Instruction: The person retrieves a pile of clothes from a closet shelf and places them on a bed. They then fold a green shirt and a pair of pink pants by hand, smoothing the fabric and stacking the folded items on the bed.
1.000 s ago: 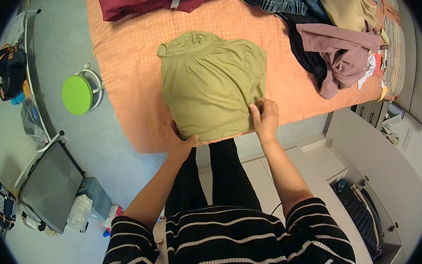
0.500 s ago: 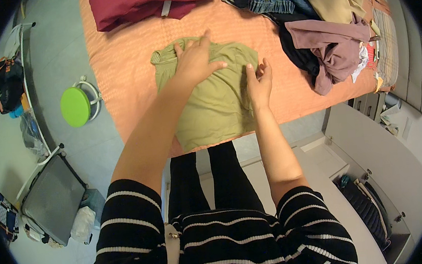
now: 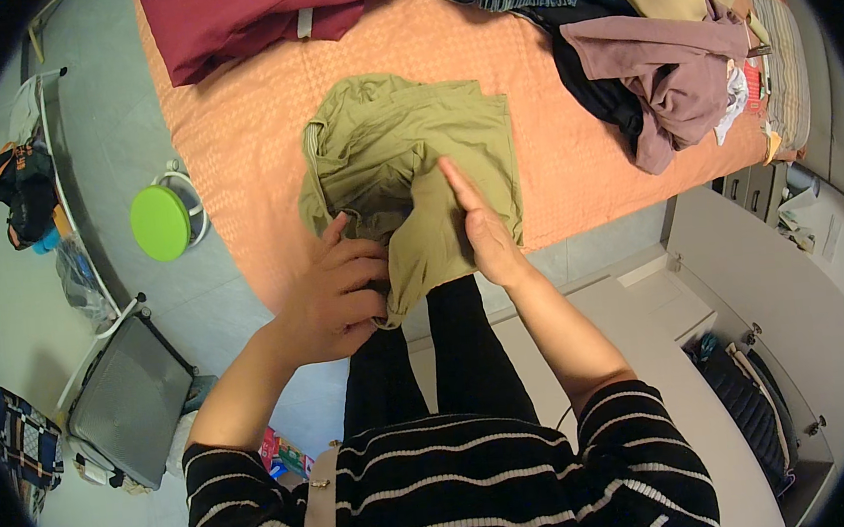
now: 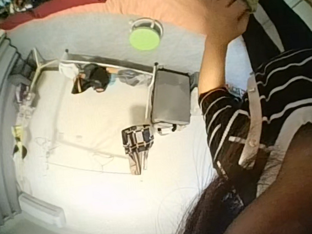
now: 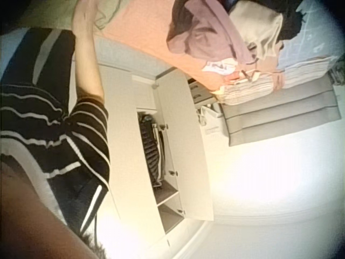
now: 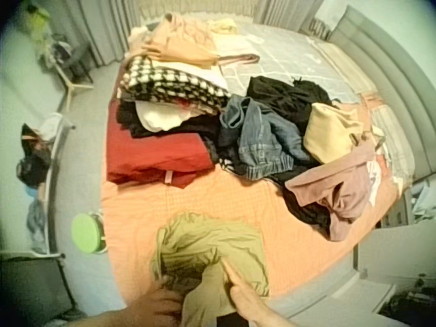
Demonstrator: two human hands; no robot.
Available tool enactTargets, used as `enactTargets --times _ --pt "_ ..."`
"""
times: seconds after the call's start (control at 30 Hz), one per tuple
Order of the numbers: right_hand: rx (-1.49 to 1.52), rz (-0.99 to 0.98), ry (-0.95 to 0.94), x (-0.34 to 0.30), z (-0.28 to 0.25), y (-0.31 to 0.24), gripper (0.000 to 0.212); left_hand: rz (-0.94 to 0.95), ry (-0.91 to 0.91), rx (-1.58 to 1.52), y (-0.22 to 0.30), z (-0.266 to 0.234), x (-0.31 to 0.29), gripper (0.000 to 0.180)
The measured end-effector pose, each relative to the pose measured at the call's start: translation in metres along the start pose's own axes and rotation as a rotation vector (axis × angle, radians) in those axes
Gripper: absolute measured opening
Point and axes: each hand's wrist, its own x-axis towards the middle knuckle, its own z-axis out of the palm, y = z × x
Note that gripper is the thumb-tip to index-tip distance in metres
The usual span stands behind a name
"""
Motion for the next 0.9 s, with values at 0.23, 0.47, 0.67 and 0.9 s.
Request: enactTargets --times 0.23,0.47,0.67,0.9 --pt "0.662 0.379 -0.212 0.007 -0.014 0.032 0.081 0.014 0.033 -0.061 -0.014 -0.004 0.028 0.025" --pt "0.255 0.356 0.701 0.034 -0.061 0.035 0.06 -0.255 0.561 0.466 -0.048 0.036 0.066 0.065" --pt "-0.951 -0.2 0.373 0.043 -0.022 0.008 0.062 -0.342 0.169 0.76 -0.092 0.069 0.047 0.065" --pt "-1.307 -0.013 0.112 0.081 -0.018 0.082 0.064 -0.388 0.05 0.735 -0.138 0.088 0.065 0.063"
